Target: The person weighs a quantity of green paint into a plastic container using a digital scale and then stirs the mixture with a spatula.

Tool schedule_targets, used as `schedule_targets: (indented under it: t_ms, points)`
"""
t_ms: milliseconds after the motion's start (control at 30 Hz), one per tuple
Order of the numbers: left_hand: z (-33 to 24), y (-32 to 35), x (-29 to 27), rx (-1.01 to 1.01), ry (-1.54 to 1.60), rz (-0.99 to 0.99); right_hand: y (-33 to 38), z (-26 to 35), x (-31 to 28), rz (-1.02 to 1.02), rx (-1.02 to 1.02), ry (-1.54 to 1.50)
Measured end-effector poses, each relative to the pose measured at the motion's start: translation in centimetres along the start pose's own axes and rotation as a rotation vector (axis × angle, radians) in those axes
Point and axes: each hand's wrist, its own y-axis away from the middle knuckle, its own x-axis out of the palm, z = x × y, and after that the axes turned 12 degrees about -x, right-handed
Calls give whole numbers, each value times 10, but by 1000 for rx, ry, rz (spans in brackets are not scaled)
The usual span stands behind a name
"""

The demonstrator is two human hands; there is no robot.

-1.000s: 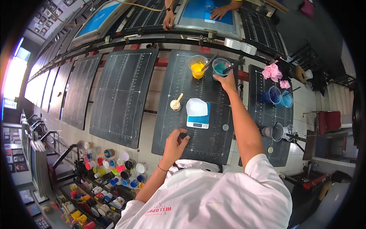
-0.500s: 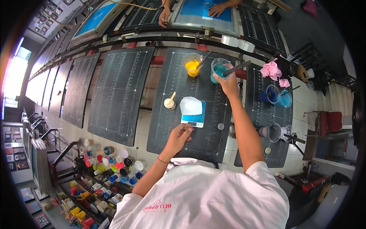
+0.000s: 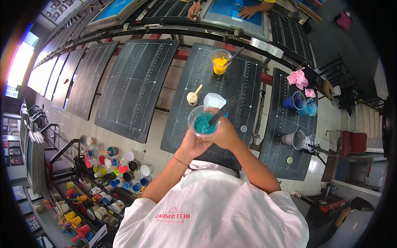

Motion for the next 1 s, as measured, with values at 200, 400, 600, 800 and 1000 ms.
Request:
schedule_targets:
  t_ms: [200, 400, 600, 800, 1000]
  points:
    - [-6, 35, -58, 46, 183, 11, -20, -23, -33, 268, 99, 229]
    - [-11, 54, -80, 130, 176, 25, -84, -95, -69, 284, -131, 711]
    - [-4, 56, -81, 158, 200, -7, -115, -107, -60, 565, -55, 738]
    - [-2, 52, -91, 154, 218, -10, -124, -111, -56, 649, -66, 726]
    - [-7, 48, -86, 133, 194, -9, -118, -119, -64, 556, -30, 612]
